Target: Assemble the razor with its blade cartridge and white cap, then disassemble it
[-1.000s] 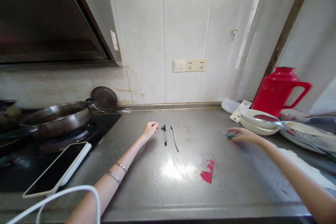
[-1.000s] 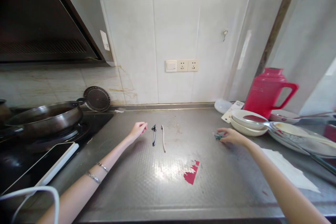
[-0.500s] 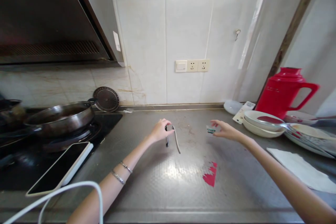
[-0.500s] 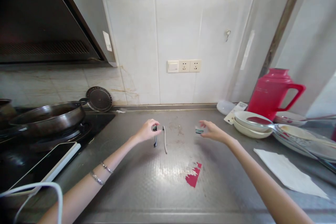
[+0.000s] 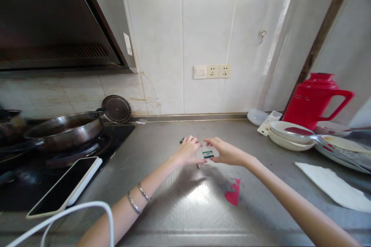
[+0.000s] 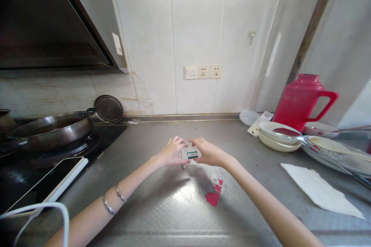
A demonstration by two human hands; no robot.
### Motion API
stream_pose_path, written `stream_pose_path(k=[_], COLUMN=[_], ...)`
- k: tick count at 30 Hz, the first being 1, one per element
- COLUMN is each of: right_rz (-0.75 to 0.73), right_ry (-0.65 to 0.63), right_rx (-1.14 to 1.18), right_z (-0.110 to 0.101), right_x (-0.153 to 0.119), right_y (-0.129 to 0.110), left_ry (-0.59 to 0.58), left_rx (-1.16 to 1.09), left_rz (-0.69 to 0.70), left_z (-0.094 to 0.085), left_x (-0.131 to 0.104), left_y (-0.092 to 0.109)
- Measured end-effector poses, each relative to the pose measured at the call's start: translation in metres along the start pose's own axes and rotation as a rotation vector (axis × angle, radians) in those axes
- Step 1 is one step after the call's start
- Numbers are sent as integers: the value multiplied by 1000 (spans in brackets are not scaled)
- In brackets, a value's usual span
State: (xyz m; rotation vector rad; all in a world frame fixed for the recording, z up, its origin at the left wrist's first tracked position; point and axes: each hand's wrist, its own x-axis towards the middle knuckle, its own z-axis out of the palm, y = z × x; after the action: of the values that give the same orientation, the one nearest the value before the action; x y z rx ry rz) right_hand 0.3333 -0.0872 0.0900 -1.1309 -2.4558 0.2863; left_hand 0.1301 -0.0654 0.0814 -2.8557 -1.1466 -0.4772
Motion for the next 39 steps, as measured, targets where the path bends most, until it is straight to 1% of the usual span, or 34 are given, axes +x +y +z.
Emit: stream_pose_path(k=[3, 7, 11, 15, 18, 21, 25, 32, 36, 39], right_rz=[-10, 1, 58, 67, 81, 101, 111, 134, 146, 153], right_ry=[6, 30, 67, 66, 58, 38, 23, 29, 34, 29], right_rx=[-16, -18, -32, -57, -69, -82, -95, -110, -105, -96], right_z=[3, 3, 0, -1, 1, 3, 4, 7, 9, 10], right_x=[1, 0, -3, -8, -12, -16, -20, -21, -20, -20], right_y=[-1, 7, 19, 28, 35, 40, 44, 47, 47, 45], left_ry=[-19, -16, -10, -37, -45, -75, -110, -189, -253, -265], left_rx=[11, 9, 8, 1, 29, 44, 72, 100, 99, 85], left_rz=[-8, -47, -89, -140, -188, -231, -261, -263, -296, -301], left_z=[0, 5, 19, 35, 44, 49, 50, 46, 45, 44], left_x=[1, 10, 24, 36, 40, 40, 40, 46, 50, 52], left_y=[2, -2, -15, -28, -34, -37, -38, -37, -38, -38])
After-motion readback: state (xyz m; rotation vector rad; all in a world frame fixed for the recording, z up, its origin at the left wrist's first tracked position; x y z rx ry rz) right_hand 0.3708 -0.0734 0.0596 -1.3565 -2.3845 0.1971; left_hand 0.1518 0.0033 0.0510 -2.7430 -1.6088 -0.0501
